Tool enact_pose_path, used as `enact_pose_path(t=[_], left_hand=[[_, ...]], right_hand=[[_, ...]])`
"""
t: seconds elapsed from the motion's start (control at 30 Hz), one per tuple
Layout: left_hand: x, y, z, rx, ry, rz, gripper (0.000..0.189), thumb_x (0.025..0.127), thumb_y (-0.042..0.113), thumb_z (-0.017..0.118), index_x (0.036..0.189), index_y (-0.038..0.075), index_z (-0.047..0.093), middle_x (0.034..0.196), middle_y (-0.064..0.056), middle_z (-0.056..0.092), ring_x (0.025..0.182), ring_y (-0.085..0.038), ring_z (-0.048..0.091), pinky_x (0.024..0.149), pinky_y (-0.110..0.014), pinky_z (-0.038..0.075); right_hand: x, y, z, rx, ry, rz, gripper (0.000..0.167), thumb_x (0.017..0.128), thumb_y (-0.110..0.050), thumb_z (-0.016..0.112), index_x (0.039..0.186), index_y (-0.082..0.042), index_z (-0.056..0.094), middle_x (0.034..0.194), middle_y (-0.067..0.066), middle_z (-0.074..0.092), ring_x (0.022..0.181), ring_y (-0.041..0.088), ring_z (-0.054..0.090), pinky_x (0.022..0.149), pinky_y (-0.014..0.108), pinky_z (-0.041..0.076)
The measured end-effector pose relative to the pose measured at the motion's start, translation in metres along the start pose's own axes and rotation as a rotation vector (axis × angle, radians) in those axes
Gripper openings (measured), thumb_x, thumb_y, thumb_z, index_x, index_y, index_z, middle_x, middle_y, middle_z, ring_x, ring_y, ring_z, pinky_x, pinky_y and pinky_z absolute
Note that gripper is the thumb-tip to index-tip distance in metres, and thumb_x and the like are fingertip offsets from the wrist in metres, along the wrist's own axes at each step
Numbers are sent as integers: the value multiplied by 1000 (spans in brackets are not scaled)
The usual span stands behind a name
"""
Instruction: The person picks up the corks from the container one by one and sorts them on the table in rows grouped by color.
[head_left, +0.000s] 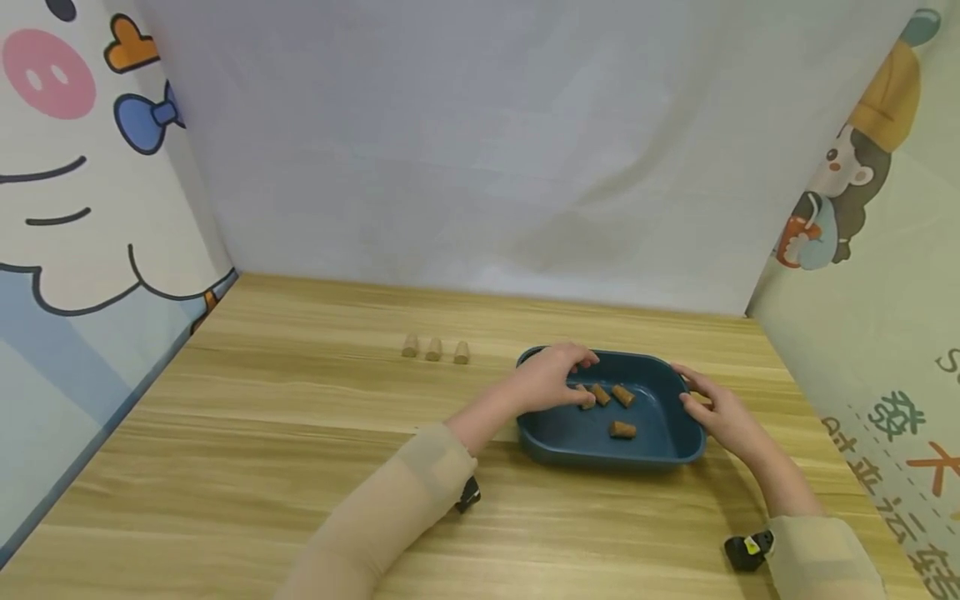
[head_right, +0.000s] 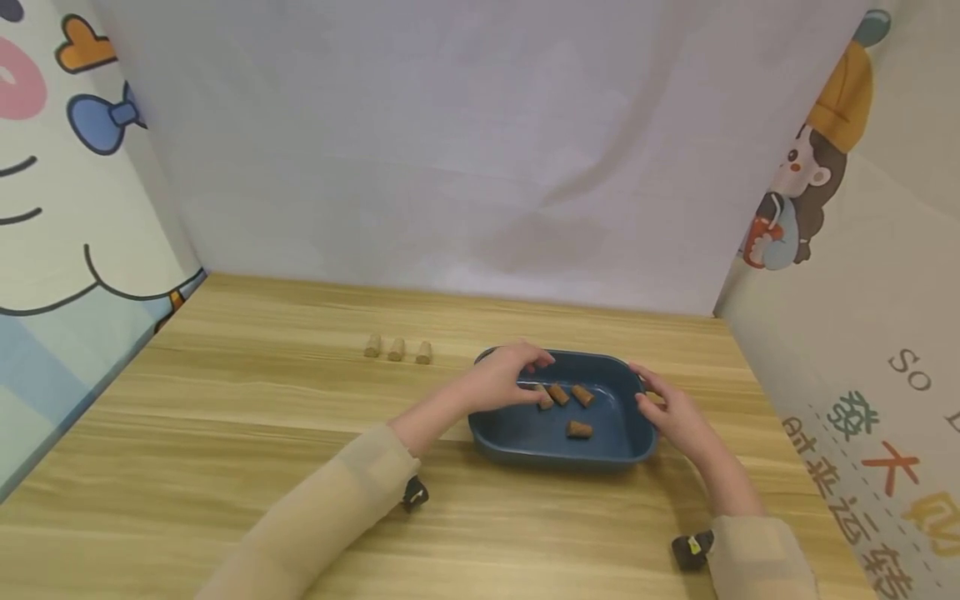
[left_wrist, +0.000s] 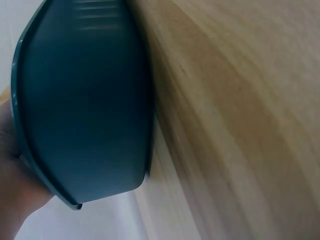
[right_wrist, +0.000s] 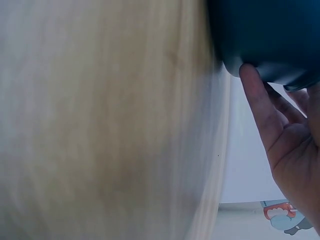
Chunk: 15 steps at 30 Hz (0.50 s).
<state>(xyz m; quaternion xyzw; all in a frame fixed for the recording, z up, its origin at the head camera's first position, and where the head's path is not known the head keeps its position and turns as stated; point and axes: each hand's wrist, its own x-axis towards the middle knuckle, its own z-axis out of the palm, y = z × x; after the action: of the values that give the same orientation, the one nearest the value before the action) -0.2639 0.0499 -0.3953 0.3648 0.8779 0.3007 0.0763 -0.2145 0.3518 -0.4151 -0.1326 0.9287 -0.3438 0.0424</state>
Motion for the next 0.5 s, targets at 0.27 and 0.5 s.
enact_pose_path(t=[0.27,0.5], left_hand=[[10,-5,10,53,-57,-39,55,86,33,70,133,12,52,123,-2,58,109,-13,55,86,-23,47],[19,-6,14,135,-124,-93,53,85,37,70,130,15,55,122,-1,59,111,-13,56,89,-24,48]], right_hand=[[0,1,0,8,2,-9,51,101,-19,44,148,-5,29,134,39,39,102,48,58,57,28,50],[0,0,0,4,-3,-7,51,101,-20,43,148,-7,28,134,39,39,101,47,59,57,28,50]])
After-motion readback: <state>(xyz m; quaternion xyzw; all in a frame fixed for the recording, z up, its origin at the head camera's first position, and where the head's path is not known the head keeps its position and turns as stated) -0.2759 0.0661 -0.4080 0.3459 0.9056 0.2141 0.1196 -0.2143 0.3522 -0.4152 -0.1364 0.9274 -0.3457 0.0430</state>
